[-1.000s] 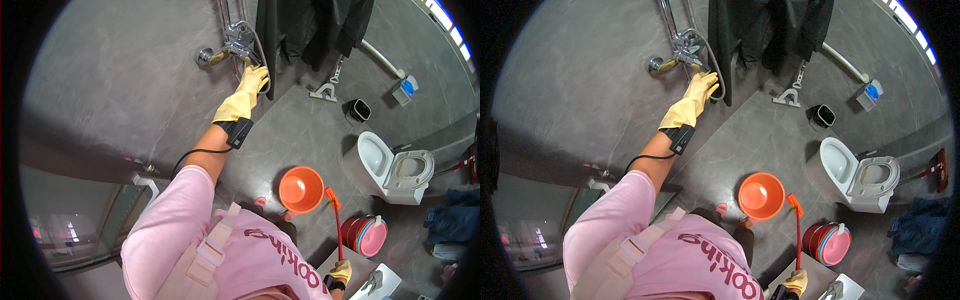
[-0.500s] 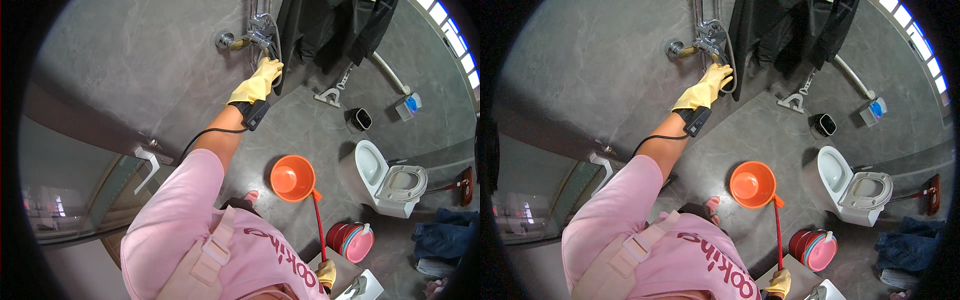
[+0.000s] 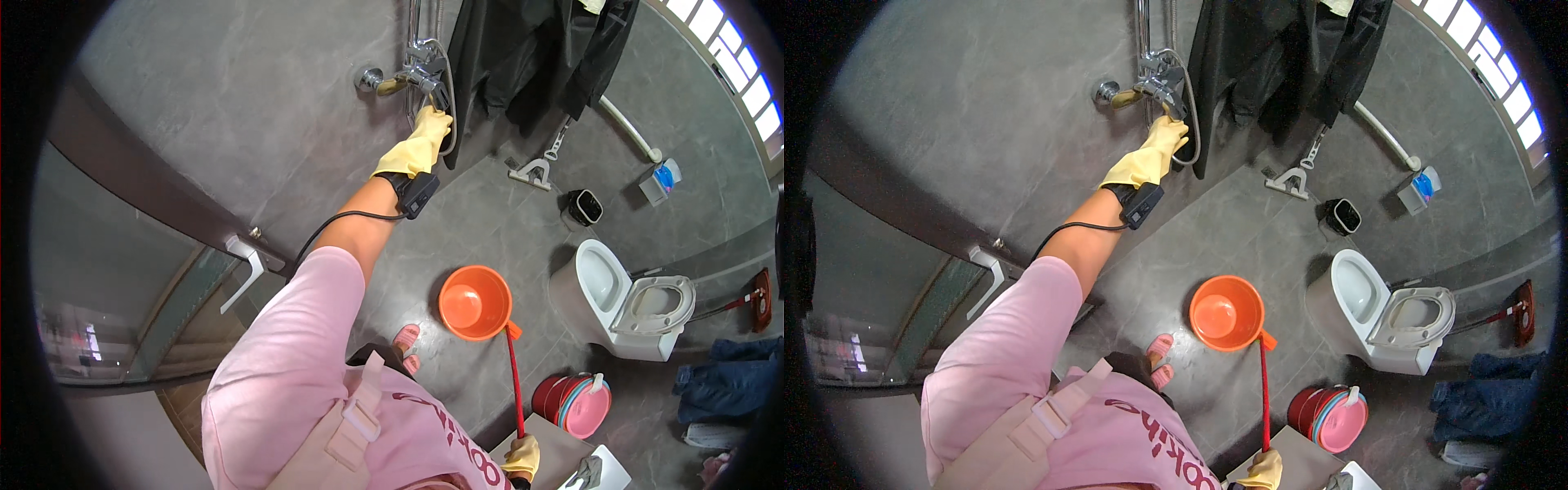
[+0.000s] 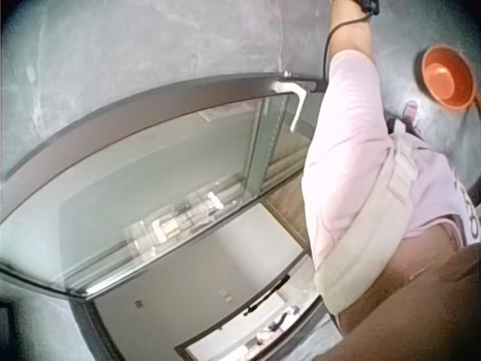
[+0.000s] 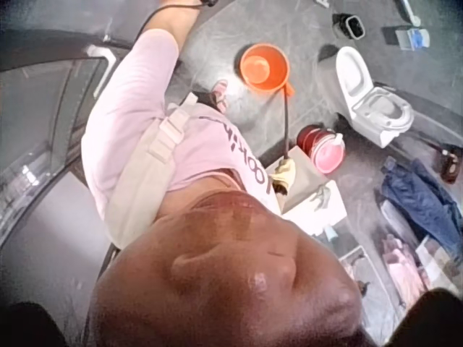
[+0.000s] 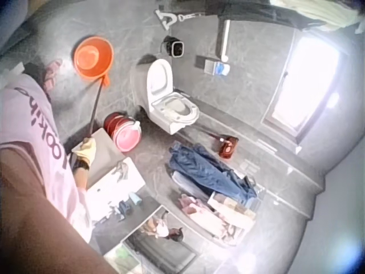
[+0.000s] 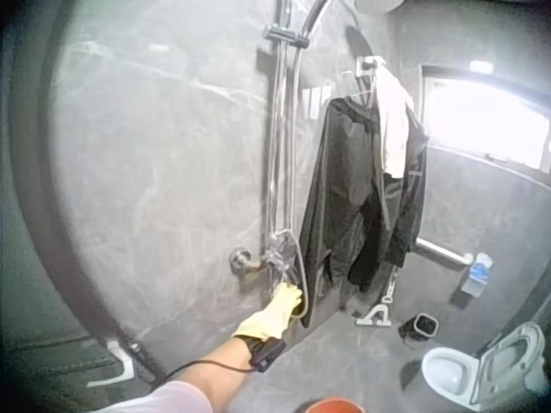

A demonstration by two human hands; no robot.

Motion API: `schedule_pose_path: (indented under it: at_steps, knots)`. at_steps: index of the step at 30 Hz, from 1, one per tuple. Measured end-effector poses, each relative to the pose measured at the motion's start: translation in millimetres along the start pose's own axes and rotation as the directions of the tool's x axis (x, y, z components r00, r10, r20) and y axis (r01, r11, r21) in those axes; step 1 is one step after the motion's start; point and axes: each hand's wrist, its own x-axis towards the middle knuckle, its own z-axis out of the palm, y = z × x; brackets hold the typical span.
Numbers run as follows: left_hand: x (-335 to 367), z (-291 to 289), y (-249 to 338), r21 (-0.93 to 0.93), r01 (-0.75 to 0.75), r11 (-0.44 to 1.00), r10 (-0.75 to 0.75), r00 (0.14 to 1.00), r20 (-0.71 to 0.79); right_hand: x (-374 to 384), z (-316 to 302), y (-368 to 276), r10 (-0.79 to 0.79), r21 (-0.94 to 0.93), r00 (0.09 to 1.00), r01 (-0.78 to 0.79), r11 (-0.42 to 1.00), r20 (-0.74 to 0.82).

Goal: Clean the toilet and floor in a bathroom.

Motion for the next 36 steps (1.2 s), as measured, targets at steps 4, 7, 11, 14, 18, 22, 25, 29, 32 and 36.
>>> schedule_pose_path:
  at_steps: [4,7,11,14,18,22,25,29,32,36]
  knots:
    - [4,12,-8,0.002,-0.032,0.999,0.032,0.993,-0.113,2,8,9,-0.029,-0.065,1.000,0.029,0.997,0.003]
    - [11,17,-30,-0.305,-0.158,0.939,0.129,0.985,-0.113,0,10,7,0.026,-0.065,0.999,-0.023,0.998,0.045]
    - [69,-49,-59,-0.335,-0.219,0.916,0.257,0.964,0.073,-20,6,-36,-0.053,-0.086,0.998,0.056,0.995,0.040]
    - [63,13,-67,-0.629,-0.086,0.773,0.092,0.996,-0.023,-29,16,-43,0.025,-0.055,0.998,-0.022,0.998,0.062]
    - [41,42,-58,-0.513,-0.264,0.817,0.244,0.964,-0.108,-10,26,-40,0.044,-0.022,0.993,-0.041,0.999,0.110]
    - [18,51,-38,-0.483,-0.219,0.848,0.172,0.975,-0.142,-8,41,-56,-0.052,0.215,0.996,0.035,0.976,0.074]
    - [13,40,-31,-0.469,-0.293,0.833,0.209,0.952,-0.223,3,49,-77,-0.086,0.160,0.991,0.069,0.985,0.101]
    - [-39,39,9,-0.245,-0.157,0.957,0.147,0.987,-0.060,-12,52,-125,-0.008,0.037,0.989,0.003,0.999,0.149]
    - [-39,44,8,-0.278,-0.176,0.944,0.163,0.984,-0.071,-10,62,-127,-0.064,0.074,0.986,0.053,0.996,0.152]
    - [-25,51,-13,-0.388,-0.137,0.911,0.134,0.990,-0.036,-10,74,-131,-0.050,0.088,0.987,0.037,0.995,0.153]
